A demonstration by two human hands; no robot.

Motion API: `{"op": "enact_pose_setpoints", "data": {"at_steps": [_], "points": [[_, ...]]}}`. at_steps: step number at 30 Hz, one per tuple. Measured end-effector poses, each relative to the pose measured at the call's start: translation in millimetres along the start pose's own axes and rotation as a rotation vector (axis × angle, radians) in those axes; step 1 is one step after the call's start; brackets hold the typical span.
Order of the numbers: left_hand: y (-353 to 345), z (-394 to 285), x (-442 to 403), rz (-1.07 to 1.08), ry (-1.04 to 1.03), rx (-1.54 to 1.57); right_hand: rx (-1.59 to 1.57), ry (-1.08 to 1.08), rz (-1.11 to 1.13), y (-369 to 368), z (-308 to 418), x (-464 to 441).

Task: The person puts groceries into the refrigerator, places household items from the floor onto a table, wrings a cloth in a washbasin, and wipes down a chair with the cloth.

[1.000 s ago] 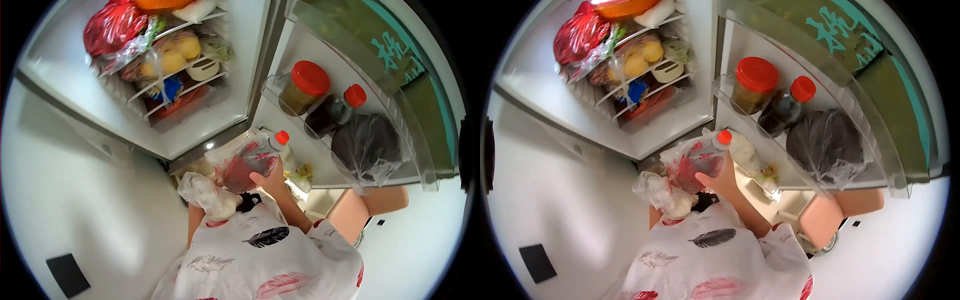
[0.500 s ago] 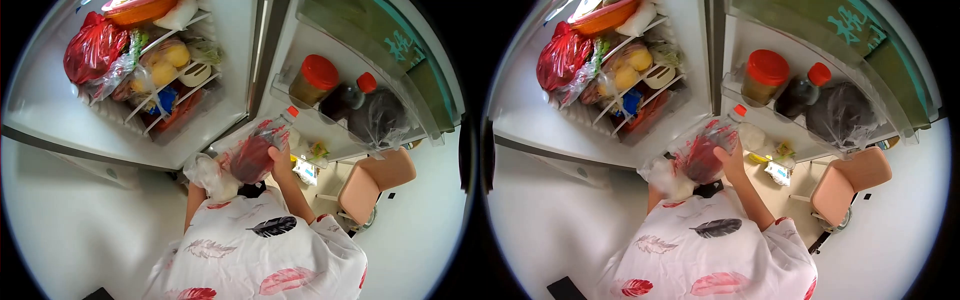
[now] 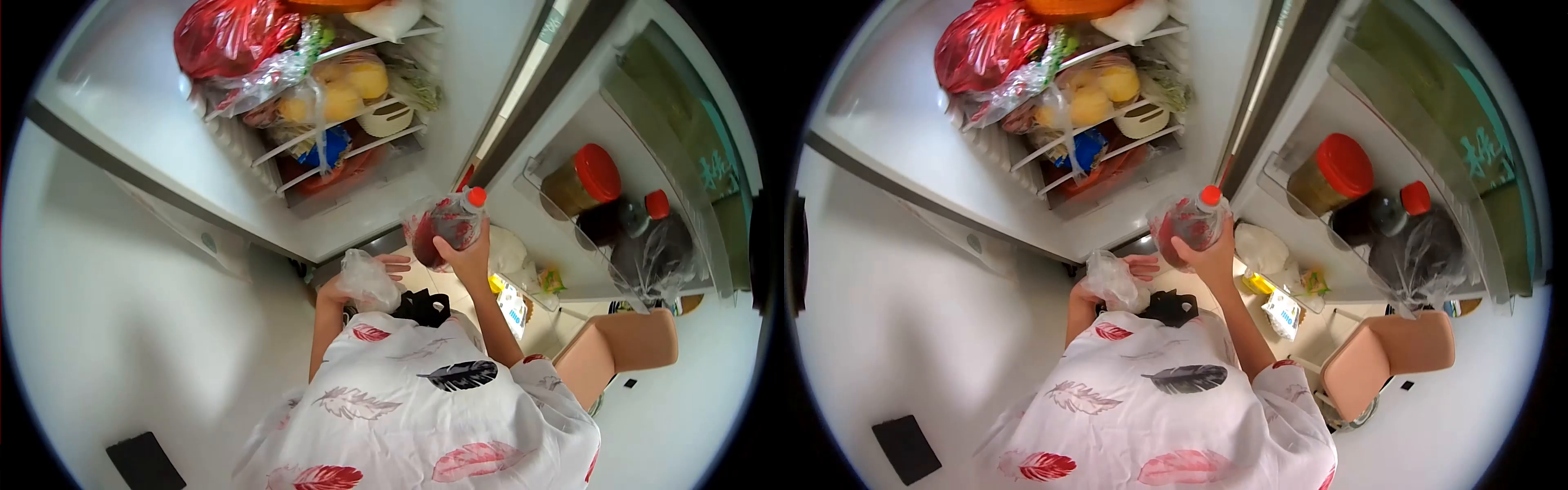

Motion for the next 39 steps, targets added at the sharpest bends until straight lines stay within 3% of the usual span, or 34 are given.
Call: {"op": "enact_pose_setpoints", "data": {"at_steps": [3, 5, 11, 13, 15, 18, 23, 25, 29, 31, 32, 33, 35, 36, 39], "points": [[1, -5, 5, -0.005, -0.014, -0.002, 0.028, -0.025, 0.053, -14, -3, -10], [4, -9, 11, -0.056, -0.004, -0.281, -0.058, -0.004, 0.097, -26, 5, -15], [15, -3, 23, -0.142, -0.160, -0.156, -0.196, -0.061, 0.059, -58, -5, -36], [32, 10, 26, -0.157, -0.233, -0.352, -0.285, -0.107, 0.125, -66, 15, -46], [43, 24, 32, -0.260, -0.182, -0.108, -0.202, 0.047, 0.121, -72, 23, -56], [30, 7, 33, -0.322, -0.208, -0.182, -0.296, 0.226, 0.169, -84, 77, -69], [10, -17, 28, -0.286, -0.185, -0.233, -0.233, 0.167, 0.097, -77, 100, -90], [15, -12, 28, -0.322, -0.343, -0.308, -0.252, 0.037, 0.123, -67, 98, -93], [31, 12, 28, -0.325, -0.186, -0.073, -0.135, 0.159, 0.048, -41, 64, -76], [28, -3, 16, -0.212, -0.309, -0.515, -0.138, 0.061, 0.067, -25, 61, -58], [-8, -48, 14, -0.081, -0.720, -0.948, -0.011, 0.083, 0.047, -16, 41, -49], [0, -31, 4, -0.030, -0.714, -0.922, 0.119, 0.096, 0.025, -4, 22, -42], [31, 19, -2, -0.198, -0.118, -0.107, 0.091, -0.036, 0.014, 15, -8, -20], [26, 18, 2, -0.339, -0.047, -0.017, 0.029, -0.148, 0.046, 25, -17, -9], [4, 9, -24, -0.330, -0.045, 0.020, 0.147, -0.248, 0.025, 58, -12, 19]]}}
Point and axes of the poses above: each hand's wrist, its own x-axis away from the middle knuckle, its own y-axis out of the back of the hand, z = x × y, the point moved 2 cm from there along -x, towards the middle knuckle, and after that the axes turned 13 degrees about -z, right-handed, at the moved point
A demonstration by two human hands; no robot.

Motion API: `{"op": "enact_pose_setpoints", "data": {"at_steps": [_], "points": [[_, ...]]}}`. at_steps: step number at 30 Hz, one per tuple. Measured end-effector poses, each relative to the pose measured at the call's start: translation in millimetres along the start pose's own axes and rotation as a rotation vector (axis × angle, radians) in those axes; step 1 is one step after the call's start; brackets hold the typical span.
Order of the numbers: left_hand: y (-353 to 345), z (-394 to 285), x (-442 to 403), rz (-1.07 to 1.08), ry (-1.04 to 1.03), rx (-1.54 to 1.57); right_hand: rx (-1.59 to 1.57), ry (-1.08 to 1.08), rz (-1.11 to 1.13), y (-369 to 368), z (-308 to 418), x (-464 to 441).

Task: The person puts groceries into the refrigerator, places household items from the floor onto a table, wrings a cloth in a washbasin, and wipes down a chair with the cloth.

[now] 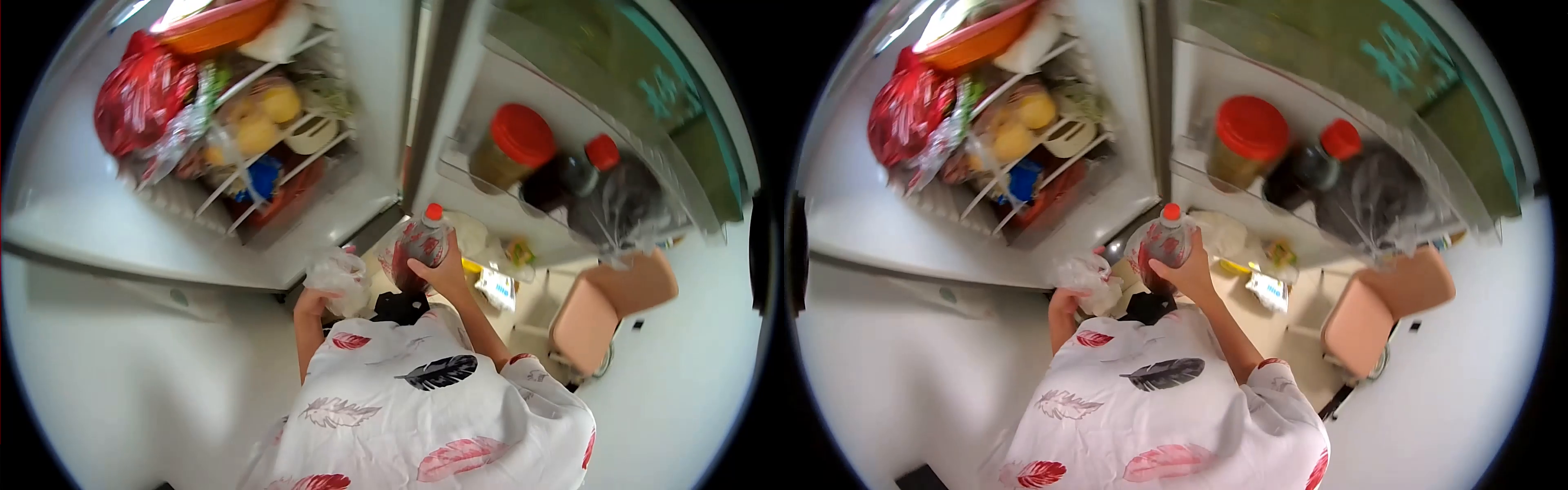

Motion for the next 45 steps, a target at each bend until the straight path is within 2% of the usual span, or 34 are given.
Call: {"op": "enact_pose_setpoints", "data": {"at_steps": [4, 6, 8, 13, 20, 22, 26, 28, 30, 31, 34, 38, 41, 45], "points": [[-30, 8, -17, 0.082, 0.148, -0.046, 0.151, 0.007, -0.170, 38, -30, 21], [-38, 20, -28, 0.135, 0.295, -0.121, 0.056, -0.016, -0.216, 52, -46, 30], [-50, 26, -35, 0.205, 0.324, -0.123, 0.073, -0.104, -0.301, 67, -48, 39], [-57, 50, -47, 0.219, 0.384, -0.295, 0.094, -0.088, -0.529, 97, -77, 56], [-56, 68, -53, 0.148, 0.416, -0.299, 0.151, -0.119, -0.535, 108, -65, 55], [-52, 71, -54, 0.178, 0.486, -0.285, 0.108, -0.084, -0.499, 102, -64, 51], [-50, 59, -42, 0.119, 0.359, -0.340, 0.128, -0.067, -0.367, 83, -60, 40], [-43, 50, -32, -0.041, 0.287, -0.247, 0.162, -0.033, -0.311, 69, -42, 32], [-28, 44, -24, -0.073, 0.258, -0.153, 0.231, 0.102, -0.221, 55, -18, 26], [-20, 40, -20, -0.092, 0.245, -0.071, 0.145, 0.071, -0.129, 49, -1, 20], [-10, 26, -19, -0.096, 0.143, -0.074, 0.039, 0.127, -0.086, 37, 22, 9], [-19, 15, -24, -0.139, 0.135, -0.108, -0.011, 0.196, -0.132, 50, 62, 6], [-28, 15, -28, -0.116, 0.156, -0.118, 0.100, 0.409, -0.285, 75, 80, 12], [-56, 0, -33, 0.099, 0.117, -0.179, 0.086, 0.444, -0.365, 123, 85, 22]]}}
Point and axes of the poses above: each hand's wrist, its own x-axis away from the middle knuckle, its own y-axis out of the back of the hand, z = x × y, the point moved 2 cm from there along -x, towards the middle knuckle, and after that the axes turned 13 degrees about -z, right-handed, at the moved point
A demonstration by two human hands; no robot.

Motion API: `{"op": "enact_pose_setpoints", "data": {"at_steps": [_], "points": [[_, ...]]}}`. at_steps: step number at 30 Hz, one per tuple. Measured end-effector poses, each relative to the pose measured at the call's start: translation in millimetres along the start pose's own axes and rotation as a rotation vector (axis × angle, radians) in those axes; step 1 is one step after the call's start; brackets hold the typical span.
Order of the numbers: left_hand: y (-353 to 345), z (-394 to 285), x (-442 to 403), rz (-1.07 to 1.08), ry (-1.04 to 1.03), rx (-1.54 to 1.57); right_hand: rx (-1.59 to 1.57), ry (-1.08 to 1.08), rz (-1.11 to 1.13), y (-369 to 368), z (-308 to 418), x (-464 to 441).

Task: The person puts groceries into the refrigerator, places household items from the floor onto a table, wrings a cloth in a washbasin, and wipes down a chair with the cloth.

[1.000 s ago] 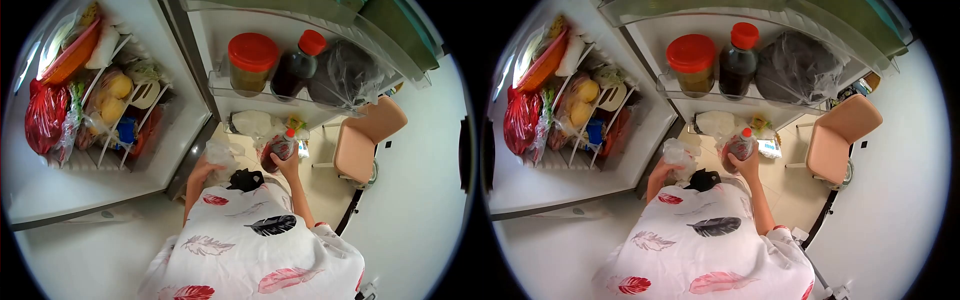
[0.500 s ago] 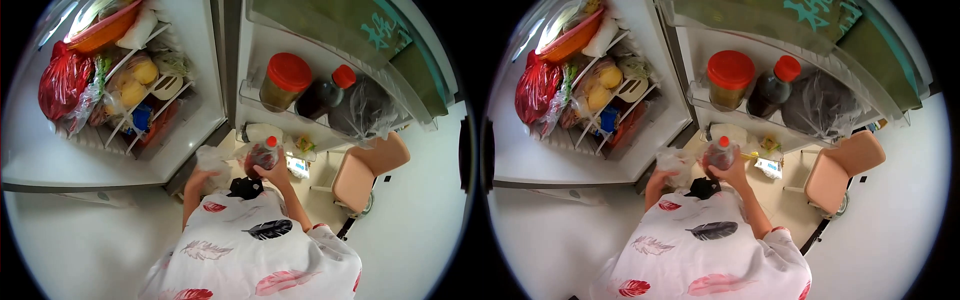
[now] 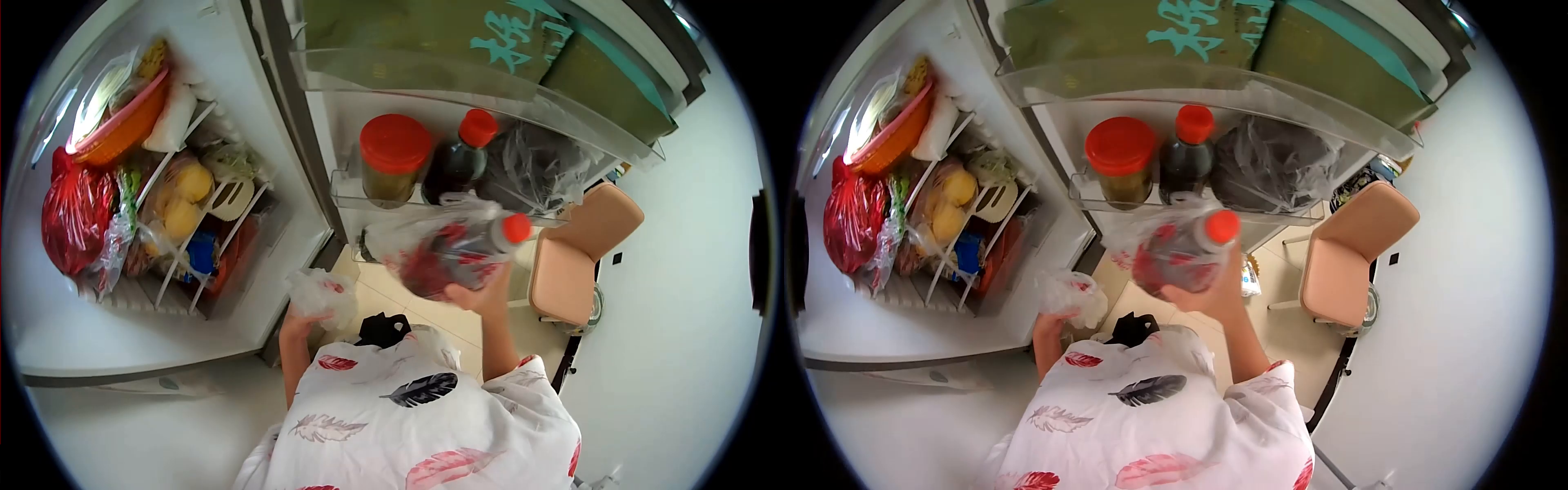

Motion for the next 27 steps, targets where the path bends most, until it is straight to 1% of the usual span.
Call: {"op": "enact_pose_setpoints", "data": {"at_steps": [2, 3, 5, 6, 7, 8, 9, 10, 12, 13, 15, 17, 19, 21, 24, 25, 27], "points": [[-14, -13, -1, 0.077, -0.068, -0.028, -0.102, -0.018, -0.136, 21, 7, -4], [-22, -21, -2, 0.083, -0.067, -0.029, -0.099, -0.016, -0.141, 29, 9, -5], [-44, -46, -10, 0.220, -0.236, -0.035, -0.187, -0.083, -0.307, 42, 9, -8], [-58, -59, -16, 0.263, -0.268, -0.029, -0.187, -0.080, -0.308, 47, 7, -8], [-69, -68, -24, 0.303, -0.299, -0.022, -0.188, -0.037, -0.375, 52, 3, -7], [-74, -73, -34, 0.288, -0.453, -0.337, -0.188, 0.006, -0.442, 57, 0, -7], [-79, -76, -41, 0.267, -0.603, -0.654, -0.189, 0.008, -0.441, 60, -1, -6], [-86, -79, -44, 0.266, -0.605, -0.654, -0.193, -0.012, -0.451, 63, -2, -5], [-101, -90, -44, 0.193, -0.692, -0.345, -0.200, -0.029, -0.465, 71, -11, -3], [-109, -94, -42, 0.197, -0.696, -0.347, -0.222, -0.036, -0.460, 76, -21, -1], [-120, -105, -37, 0.069, -0.863, -0.422, -0.248, -0.045, -0.460, 82, -33, 3], [-126, -110, -36, 0.107, -0.897, -0.475, -0.345, -0.095, -0.475, 86, -38, 6], [-130, -113, -35, 0.141, -0.932, -0.522, -0.355, -0.101, -0.477, 89, -40, 3], [-133, -112, -33, 0.147, -0.763, -0.513, -0.353, -0.097, -0.482, 93, -40, -1], [-141, -120, -29, 0.182, -0.723, -0.553, -0.354, -0.085, -0.485, 97, -42, -8], [-143, -121, -30, 0.179, -0.726, -0.549, -0.352, -0.079, -0.482, 98, -42, -11], [-145, -122, -29, 0.176, -0.866, -0.631, -0.349, -0.072, -0.483, 99, -41, -14]]}}
Point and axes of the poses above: each hand's wrist, its own x-axis away from the middle knuckle, its own y-axis out of the back of the hand, z = x × y, the point moved 2 cm from there along -x, towards the middle knuckle, and after that the axes turned 13 degrees about -z, right-handed, at the moved point
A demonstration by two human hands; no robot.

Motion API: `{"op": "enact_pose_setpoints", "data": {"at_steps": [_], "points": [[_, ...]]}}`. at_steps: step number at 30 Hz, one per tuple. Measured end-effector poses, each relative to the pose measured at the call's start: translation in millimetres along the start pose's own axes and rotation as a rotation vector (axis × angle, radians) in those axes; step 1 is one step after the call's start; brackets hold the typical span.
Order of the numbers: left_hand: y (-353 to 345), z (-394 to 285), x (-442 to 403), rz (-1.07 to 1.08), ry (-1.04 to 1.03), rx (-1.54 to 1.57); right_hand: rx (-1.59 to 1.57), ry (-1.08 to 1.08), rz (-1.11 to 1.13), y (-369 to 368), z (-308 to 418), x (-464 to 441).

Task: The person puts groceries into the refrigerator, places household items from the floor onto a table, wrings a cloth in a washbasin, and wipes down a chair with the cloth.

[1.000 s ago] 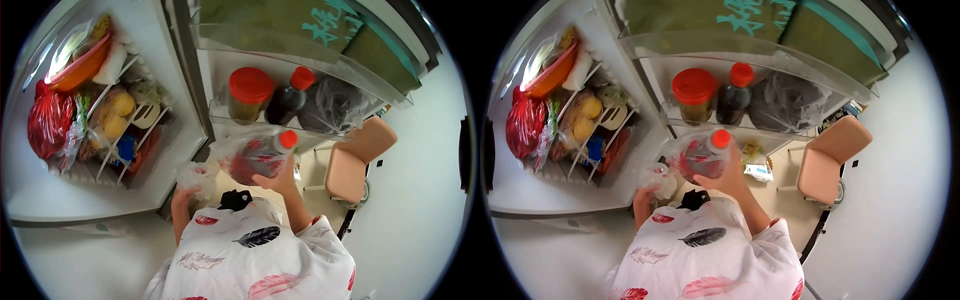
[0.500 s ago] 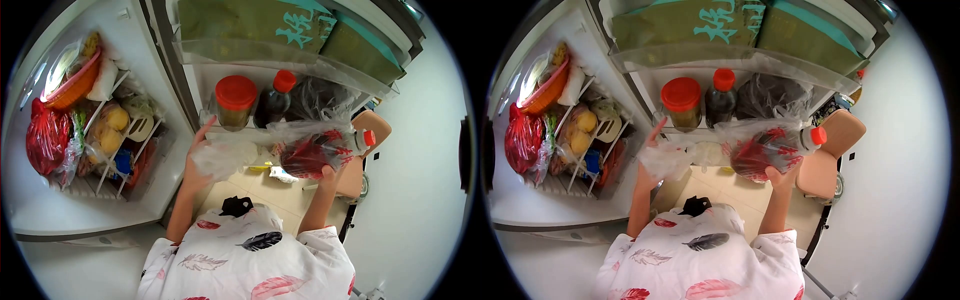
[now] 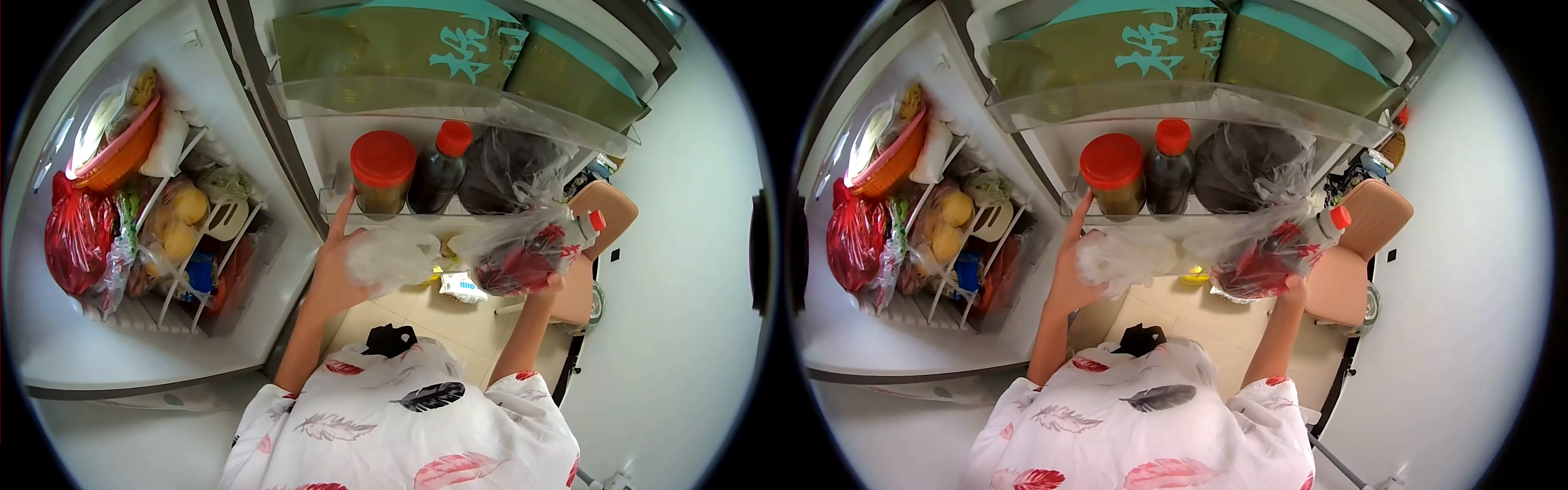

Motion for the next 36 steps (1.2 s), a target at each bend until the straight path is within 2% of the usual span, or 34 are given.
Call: {"op": "enact_pose_setpoints", "data": {"at_steps": [4, 7, 10, 12, 15, 25, 27, 32, 36], "points": [[-6, 15, -2, -0.015, 0.098, 0.127, 0.006, 0.019, -0.014, -1, 2, -11], [-4, 3, -6, -0.013, 0.055, 0.021, 0.005, 0.036, -0.031, 3, 3, -19], [-4, -2, -9, 0.040, 0.169, -0.133, 0.003, 0.048, -0.045, 8, 5, -23], [-1, 7, -10, -0.018, 0.187, 0.119, 0.005, 0.051, -0.052, 13, 6, -24], [-2, 7, -11, -0.013, 0.094, 0.075, 0.009, 0.059, -0.061, 18, 9, -26], [-11, 6, -14, 0.002, 0.010, 0.005, -0.001, 0.038, -0.016, 7, 3, -33], [-11, 11, -12, -0.002, 0.050, 0.125, 0.007, 0.039, 0.001, 0, 4, -34], [-11, 10, -10, -0.034, 0.031, 0.152, 0.024, 0.027, 0.084, -18, 11, -31], [-6, 16, 0, -0.080, 0.005, 0.147, 0.039, -0.027, 0.235, -40, 19, -13]]}}
Point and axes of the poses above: each hand's wrist, its own x-axis away from the middle knuckle, its own y-axis out of the back of the hand, z = x × y, the point moved 2 cm from there along -x, towards the middle knuckle, and after that the axes turned 13 degrees about -z, right-handed, at the moved point
